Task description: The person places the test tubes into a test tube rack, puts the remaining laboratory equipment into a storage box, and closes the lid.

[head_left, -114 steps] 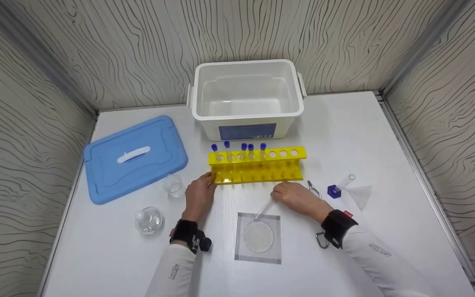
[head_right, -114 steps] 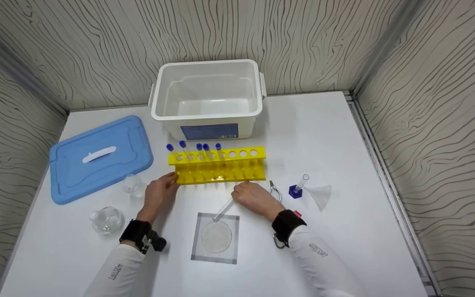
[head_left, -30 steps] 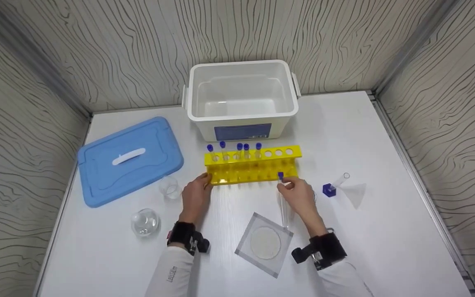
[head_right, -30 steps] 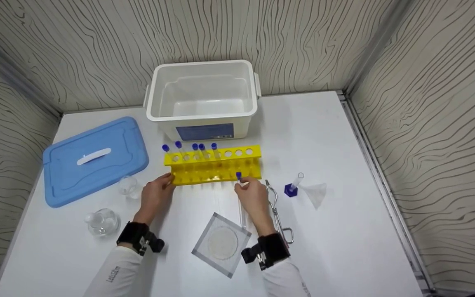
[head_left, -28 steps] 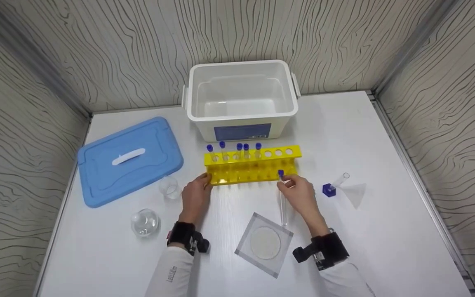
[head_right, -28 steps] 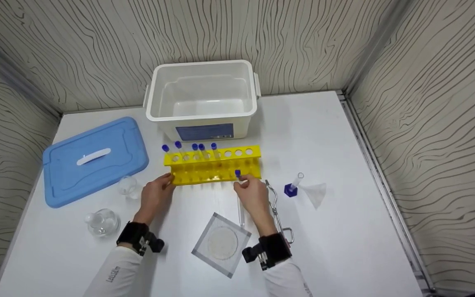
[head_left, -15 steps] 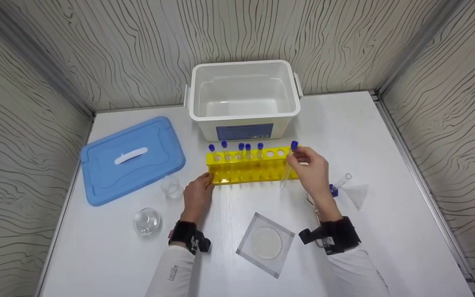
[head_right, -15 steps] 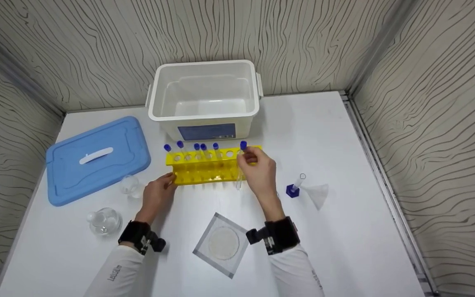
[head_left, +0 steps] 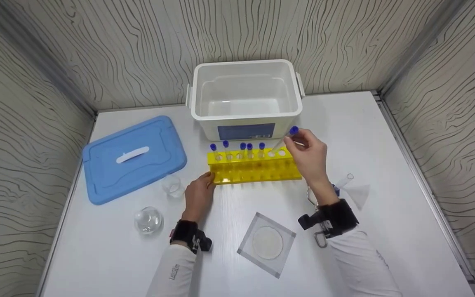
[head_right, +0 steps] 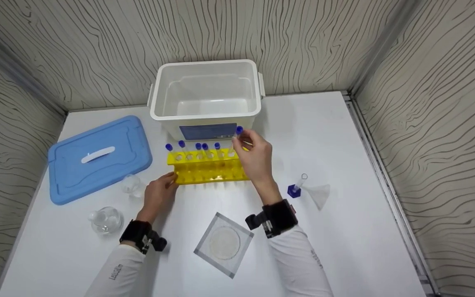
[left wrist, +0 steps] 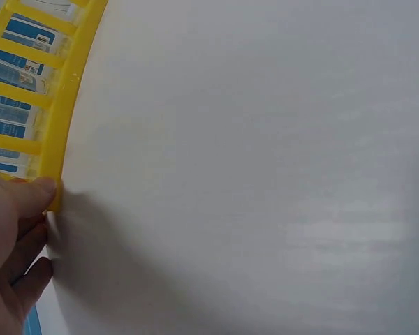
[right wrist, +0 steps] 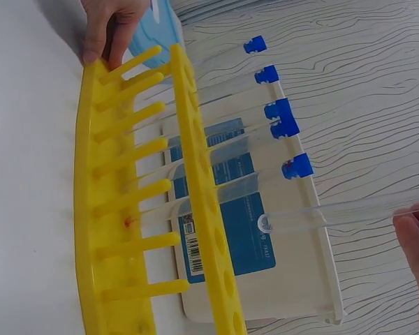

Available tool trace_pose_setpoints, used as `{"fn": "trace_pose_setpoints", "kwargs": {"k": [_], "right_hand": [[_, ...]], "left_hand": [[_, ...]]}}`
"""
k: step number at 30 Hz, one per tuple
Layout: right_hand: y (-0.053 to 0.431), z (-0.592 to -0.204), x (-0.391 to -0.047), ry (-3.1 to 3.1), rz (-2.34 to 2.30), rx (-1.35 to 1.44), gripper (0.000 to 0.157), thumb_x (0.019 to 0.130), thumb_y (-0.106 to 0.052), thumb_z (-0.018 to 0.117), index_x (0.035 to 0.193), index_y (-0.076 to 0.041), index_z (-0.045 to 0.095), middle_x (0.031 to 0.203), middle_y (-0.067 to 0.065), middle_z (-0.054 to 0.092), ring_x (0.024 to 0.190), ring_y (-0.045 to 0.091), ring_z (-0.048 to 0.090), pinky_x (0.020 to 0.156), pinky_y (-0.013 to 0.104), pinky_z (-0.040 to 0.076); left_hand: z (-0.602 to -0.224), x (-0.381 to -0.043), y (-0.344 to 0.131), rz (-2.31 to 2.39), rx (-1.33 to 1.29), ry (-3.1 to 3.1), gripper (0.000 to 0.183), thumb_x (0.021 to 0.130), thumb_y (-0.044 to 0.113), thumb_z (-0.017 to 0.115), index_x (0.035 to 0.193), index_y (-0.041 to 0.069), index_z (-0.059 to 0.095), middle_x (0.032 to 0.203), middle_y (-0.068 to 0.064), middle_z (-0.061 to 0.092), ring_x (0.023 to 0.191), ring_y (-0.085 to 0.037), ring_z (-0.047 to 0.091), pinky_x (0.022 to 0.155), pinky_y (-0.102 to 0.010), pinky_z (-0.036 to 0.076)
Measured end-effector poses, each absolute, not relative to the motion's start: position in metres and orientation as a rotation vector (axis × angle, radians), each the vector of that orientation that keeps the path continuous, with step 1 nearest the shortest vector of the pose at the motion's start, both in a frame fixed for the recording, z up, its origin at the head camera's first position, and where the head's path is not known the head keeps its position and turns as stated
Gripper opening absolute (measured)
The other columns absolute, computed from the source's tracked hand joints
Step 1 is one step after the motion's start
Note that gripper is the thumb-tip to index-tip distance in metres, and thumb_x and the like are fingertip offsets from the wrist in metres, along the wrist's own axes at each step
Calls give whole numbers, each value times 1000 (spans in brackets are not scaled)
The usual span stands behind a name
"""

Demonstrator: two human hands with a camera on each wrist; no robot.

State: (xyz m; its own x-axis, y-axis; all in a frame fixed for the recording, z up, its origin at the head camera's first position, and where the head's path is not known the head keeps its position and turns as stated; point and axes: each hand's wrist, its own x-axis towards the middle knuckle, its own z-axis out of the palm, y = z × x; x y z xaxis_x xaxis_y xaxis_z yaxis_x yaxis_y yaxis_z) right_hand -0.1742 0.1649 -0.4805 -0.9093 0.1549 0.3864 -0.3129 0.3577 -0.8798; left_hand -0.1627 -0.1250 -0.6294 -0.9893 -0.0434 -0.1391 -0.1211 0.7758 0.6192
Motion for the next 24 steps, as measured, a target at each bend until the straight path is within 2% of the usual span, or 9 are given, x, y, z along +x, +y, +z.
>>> {"fn": "trace_pose_setpoints", "kwargs": {"k": [3, 6, 11, 24], "right_hand": [[165, -488, -181, -2250, 1557, 148, 26, 90, -11, 72, 111, 2, 68, 103, 15, 73, 96, 23, 73, 81, 14, 57], [166, -496, -185, -2285, 1546, 146, 25, 90, -11, 72, 110, 3, 67, 103, 15, 73, 98, 28, 73, 81, 13, 56], [165, -507, -191, -2347, 1550, 126, 24, 91, -14, 71, 109, 1, 67, 104, 16, 73, 101, 29, 73, 82, 16, 57], [162, -527, -197, -2516, 1494, 97, 26, 92, -15, 71, 113, -1, 70, 110, 16, 74, 103, 29, 73, 86, 31, 59]], "left_hand": [[-630, -163, -125, 994, -138, 2838, 38, 97, 21, 63, 135, 15, 61, 141, -4, 62, 129, -25, 60, 107, -44, 50], [-630, -164, -125, 994, -136, 2833, 39, 98, 22, 62, 136, 15, 60, 141, -4, 61, 130, -25, 59, 107, -44, 49], [-630, -163, -125, 1010, -141, 2840, 38, 98, 22, 62, 136, 16, 60, 141, -4, 61, 130, -25, 59, 108, -44, 49], [-629, -163, -125, 992, -140, 2854, 38, 97, 21, 64, 134, 15, 63, 139, -4, 63, 128, -26, 61, 107, -45, 50]]}}
